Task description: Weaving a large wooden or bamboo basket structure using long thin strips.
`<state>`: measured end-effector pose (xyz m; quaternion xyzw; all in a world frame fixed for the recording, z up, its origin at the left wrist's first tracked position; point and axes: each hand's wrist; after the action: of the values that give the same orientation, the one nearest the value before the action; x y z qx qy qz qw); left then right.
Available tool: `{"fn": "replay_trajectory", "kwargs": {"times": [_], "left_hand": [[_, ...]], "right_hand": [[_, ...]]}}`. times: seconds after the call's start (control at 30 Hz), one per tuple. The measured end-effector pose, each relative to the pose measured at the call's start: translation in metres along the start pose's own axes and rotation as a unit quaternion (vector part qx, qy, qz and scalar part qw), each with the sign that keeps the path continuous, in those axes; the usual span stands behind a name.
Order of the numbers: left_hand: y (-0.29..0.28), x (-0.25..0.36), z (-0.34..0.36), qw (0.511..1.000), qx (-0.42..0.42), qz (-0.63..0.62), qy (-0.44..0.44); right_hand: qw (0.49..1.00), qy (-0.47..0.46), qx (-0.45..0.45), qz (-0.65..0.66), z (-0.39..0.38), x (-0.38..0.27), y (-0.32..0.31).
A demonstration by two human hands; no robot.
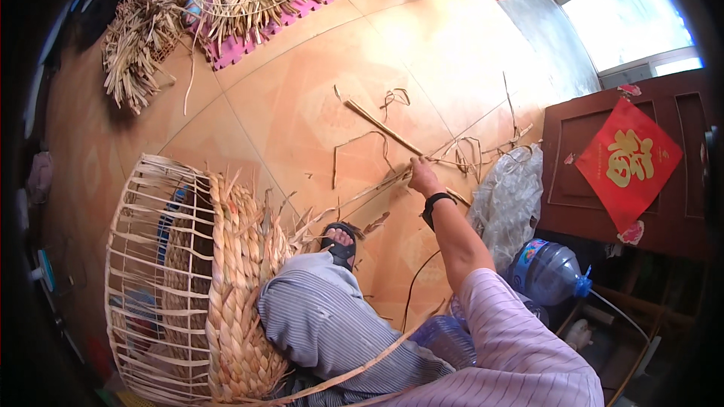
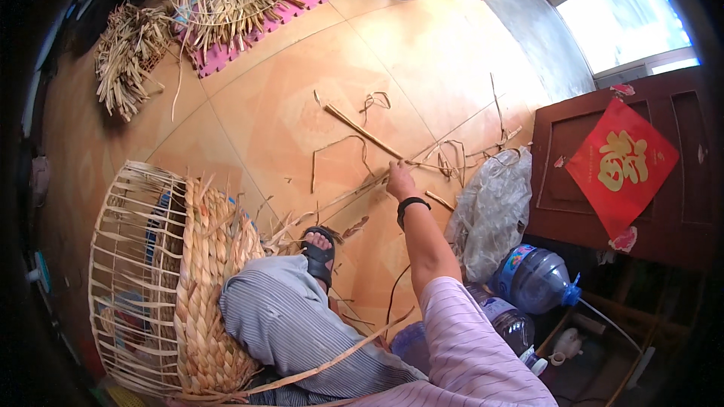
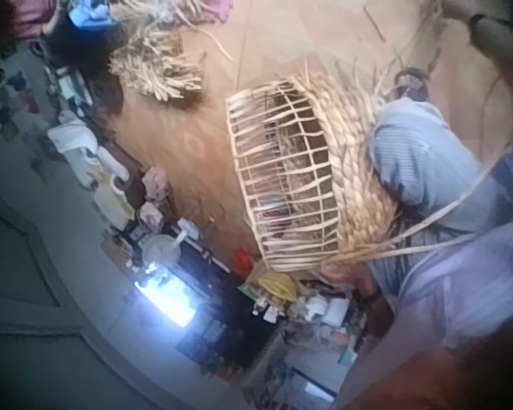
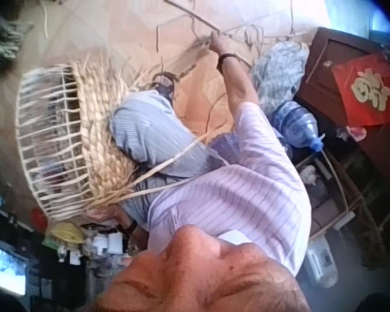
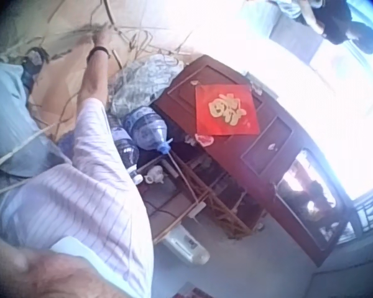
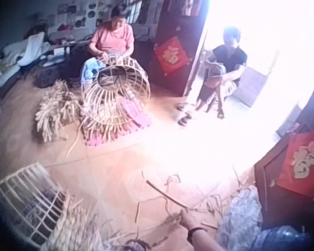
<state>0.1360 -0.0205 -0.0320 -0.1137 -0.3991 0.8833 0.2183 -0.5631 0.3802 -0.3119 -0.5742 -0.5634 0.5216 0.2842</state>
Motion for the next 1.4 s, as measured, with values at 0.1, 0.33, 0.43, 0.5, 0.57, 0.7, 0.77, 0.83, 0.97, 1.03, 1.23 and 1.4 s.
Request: {"fn": "replay_trajectory", "kwargs": {"times": [0.1,0.33,0.43,0.5,0.57,0.7,0.77,0.83,0.97,1.03,1.23,1.4], "left_hand": [[-0.003,0.023,0.003,0.987,-0.046,-0.129,-0.09],[-0.013,0.051,0.024,0.991,-0.038,-0.104,-0.075],[-0.015,0.07,0.033,0.991,-0.047,-0.096,-0.075],[-0.025,0.091,0.048,0.996,-0.001,-0.093,-0.014],[-0.034,0.097,0.052,0.994,-0.033,-0.105,-0.01],[-0.024,0.091,0.046,0.99,-0.046,-0.129,-0.036],[-0.021,0.084,0.041,0.99,-0.037,-0.125,-0.046],[-0.012,0.082,0.039,0.989,-0.036,-0.131,-0.054],[-0.012,0.076,0.039,0.99,-0.016,-0.127,-0.057],[-0.012,0.072,0.037,0.989,-0.006,-0.133,-0.061],[0.008,0.048,0.023,0.974,0.009,-0.192,-0.119],[0.009,0.048,0.021,0.973,0.014,-0.198,-0.117]], "right_hand": [[0.998,0.058,-0.005,0.019,-0.024,0.014,0.026],[0.999,0.017,0.017,0.047,-0.11,-0.025,0.078],[0.993,0.025,-0.074,0.093,-0.099,-0.022,0.067],[0.996,0.034,-0.017,0.074,-0.085,-0.039,0.044],[0.993,0.045,0.093,0.056,-0.061,-0.03,0.02],[0.977,0.069,0.188,0.067,-0.034,-0.003,0.017],[0.994,0.061,0.057,0.066,-0.033,0.004,0.021],[0.995,0.052,0.075,0.035,-0.05,0.02,0.034],[0.994,0.039,0.078,-0.062,-0.104,0.001,0.052],[0.988,0.053,0.06,-0.132,-0.127,-0.014,0.052],[0.981,0.11,0.015,-0.159,-0.168,-0.017,0.078],[0.993,0.073,-0.098,-0.004,-0.169,-0.011,0.094]]}}
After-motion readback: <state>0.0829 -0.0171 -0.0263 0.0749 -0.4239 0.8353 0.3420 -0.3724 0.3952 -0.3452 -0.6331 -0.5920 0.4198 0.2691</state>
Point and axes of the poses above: each hand's wrist, its own z-axis towards the middle knuckle, its own y-axis out of the palm, x = y × z, and after that the axes turned 7 degrees about x, right-handed
